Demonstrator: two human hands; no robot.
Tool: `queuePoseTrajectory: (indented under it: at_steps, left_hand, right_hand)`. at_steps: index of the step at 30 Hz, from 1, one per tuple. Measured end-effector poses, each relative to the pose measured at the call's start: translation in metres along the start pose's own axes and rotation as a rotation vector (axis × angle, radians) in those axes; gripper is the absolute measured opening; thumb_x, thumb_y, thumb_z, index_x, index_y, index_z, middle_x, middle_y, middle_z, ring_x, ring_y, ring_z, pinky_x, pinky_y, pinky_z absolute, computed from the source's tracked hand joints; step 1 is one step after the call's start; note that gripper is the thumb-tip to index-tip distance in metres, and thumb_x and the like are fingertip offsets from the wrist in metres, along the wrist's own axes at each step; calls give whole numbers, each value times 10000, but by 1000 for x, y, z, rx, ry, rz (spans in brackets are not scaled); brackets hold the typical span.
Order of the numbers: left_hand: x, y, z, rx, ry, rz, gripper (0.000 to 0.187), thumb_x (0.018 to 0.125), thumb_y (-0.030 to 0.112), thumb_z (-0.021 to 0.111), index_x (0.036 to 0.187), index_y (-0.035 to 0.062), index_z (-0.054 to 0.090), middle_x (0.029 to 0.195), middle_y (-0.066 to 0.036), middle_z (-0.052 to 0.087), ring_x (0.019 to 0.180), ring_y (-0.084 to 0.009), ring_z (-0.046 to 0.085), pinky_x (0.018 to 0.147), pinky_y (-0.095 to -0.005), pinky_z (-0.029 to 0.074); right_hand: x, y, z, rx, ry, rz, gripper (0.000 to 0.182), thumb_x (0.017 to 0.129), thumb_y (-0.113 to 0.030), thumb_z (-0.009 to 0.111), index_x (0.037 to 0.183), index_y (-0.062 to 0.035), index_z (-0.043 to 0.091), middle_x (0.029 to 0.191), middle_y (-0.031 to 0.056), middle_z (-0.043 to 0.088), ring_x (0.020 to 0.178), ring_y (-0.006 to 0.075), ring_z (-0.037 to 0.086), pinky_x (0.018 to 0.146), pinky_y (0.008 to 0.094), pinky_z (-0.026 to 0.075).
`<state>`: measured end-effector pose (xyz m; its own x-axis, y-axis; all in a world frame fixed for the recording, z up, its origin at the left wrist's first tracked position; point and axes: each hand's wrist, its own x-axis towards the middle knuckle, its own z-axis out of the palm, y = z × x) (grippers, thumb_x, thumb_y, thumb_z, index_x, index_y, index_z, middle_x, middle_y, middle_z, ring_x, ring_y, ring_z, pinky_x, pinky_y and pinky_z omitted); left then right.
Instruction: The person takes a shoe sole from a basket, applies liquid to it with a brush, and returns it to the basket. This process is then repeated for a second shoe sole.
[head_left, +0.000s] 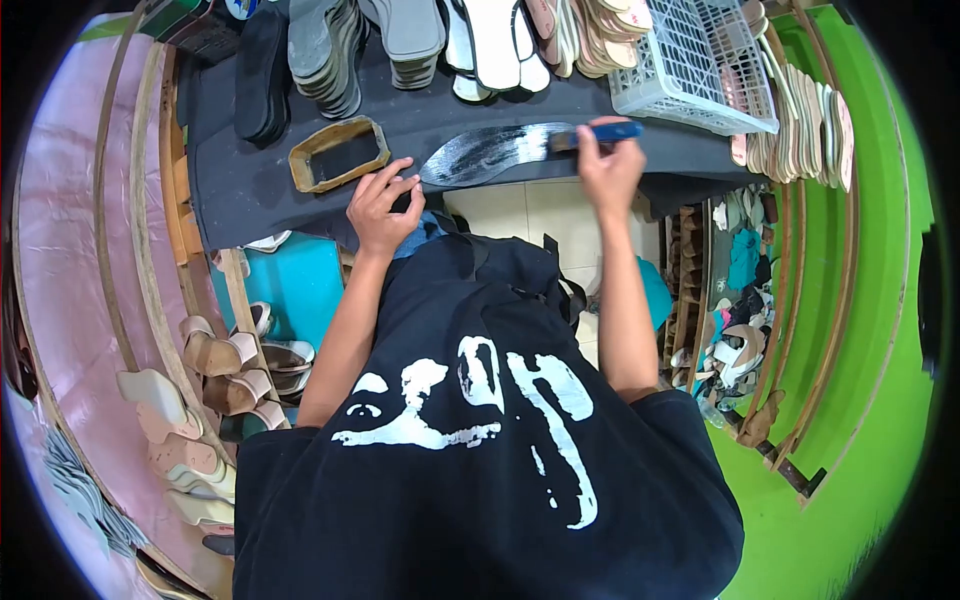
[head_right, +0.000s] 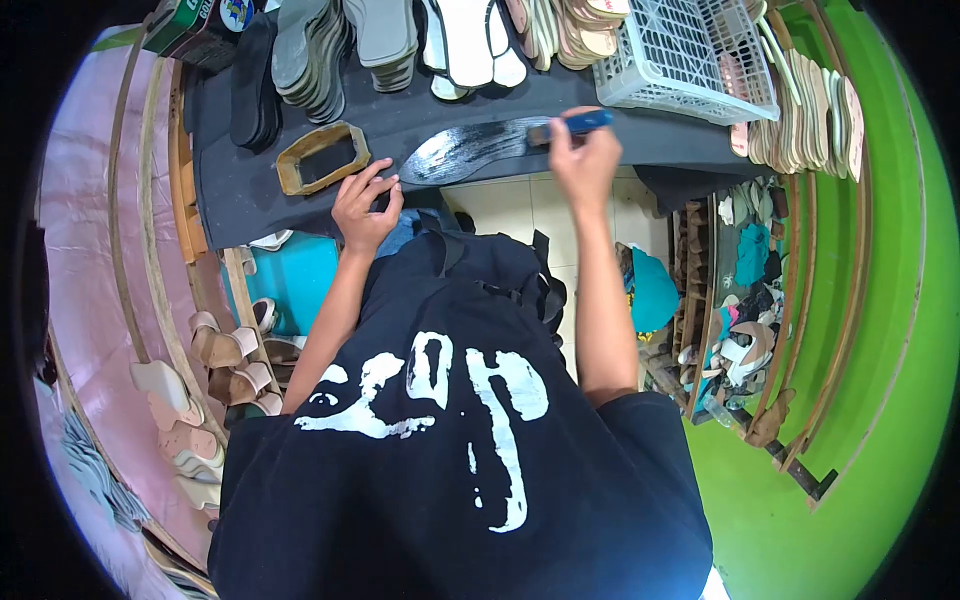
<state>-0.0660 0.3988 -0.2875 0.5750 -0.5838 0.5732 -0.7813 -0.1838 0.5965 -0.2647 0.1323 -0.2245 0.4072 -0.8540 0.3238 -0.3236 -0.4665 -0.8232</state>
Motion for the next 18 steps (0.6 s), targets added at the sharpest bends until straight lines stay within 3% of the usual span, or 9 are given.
queuePoseTrajectory:
  at_steps: [1,4,5,8,10,12,14,15,18]
  left_hand:
    - [0,0,-1,5,-2,-3,134,778,38,854,893,104,831,1187,-13,825,849,-196,737,804,-335,587]
    - [-1,1,0,10,-9,-5,138,780,41,855,901,106,835,1187,-14,826,852,-199,741,804,-336,588]
    - [-1,0,1,10,-9,-7,140,781,43,855,904,106,837,1187,-13,826,852,-200,741,805,-335,587]
    - [-1,-1,1,10,-13,-2,143,780,44,857,909,103,837,1187,-14,826,853,-201,741,806,-335,587]
    - [0,0,0,7,-17,5,146,779,43,858,911,101,837,1187,-14,826,853,-201,740,807,-335,587]
    - [1,0,-1,18,-32,6,154,775,38,860,915,99,838,1188,-15,826,854,-201,738,808,-335,586]
    - [0,0,-1,12,-32,10,157,775,35,859,918,97,839,1188,-17,826,855,-202,738,807,-335,586]
    - [0,-1,0,13,-26,8,161,774,32,858,921,95,839,1189,-18,825,856,-203,737,807,-335,586]
    - [2,-1,1,17,7,21,135,760,58,861,868,124,812,1166,16,824,820,-184,722,767,-324,591]
  right_hand:
    - [5,-2,-10,-72,45,-49,123,948,-75,809,994,-7,718,839,97,766,675,152,708,646,332,568]
    - [-2,-3,-4,-183,-12,-221,117,917,-10,774,1002,-30,697,880,140,737,758,284,745,717,379,592]
    - [-9,-16,4,-293,-76,-393,193,843,23,754,1005,-56,683,906,137,706,831,342,725,752,415,593]
    - [-50,-50,37,-227,-324,-547,367,667,30,743,1006,-92,672,983,88,707,906,322,714,770,439,598]
    - [-66,-72,57,14,-353,-517,228,798,-6,831,989,-63,720,931,119,726,873,345,726,787,397,591]
    - [-62,-63,59,96,-315,-444,175,874,-58,849,995,-42,725,891,119,733,797,290,739,741,364,588]
    - [-52,-48,38,122,-231,-89,125,920,-100,820,978,-39,728,868,114,749,755,253,753,717,366,590]
    - [-43,-45,23,119,-120,24,123,947,-123,820,982,-33,745,847,105,761,725,190,739,686,343,579]
    - [-25,1,-10,-71,164,-3,126,944,-99,826,1001,-26,740,858,111,759,734,194,733,689,337,576]
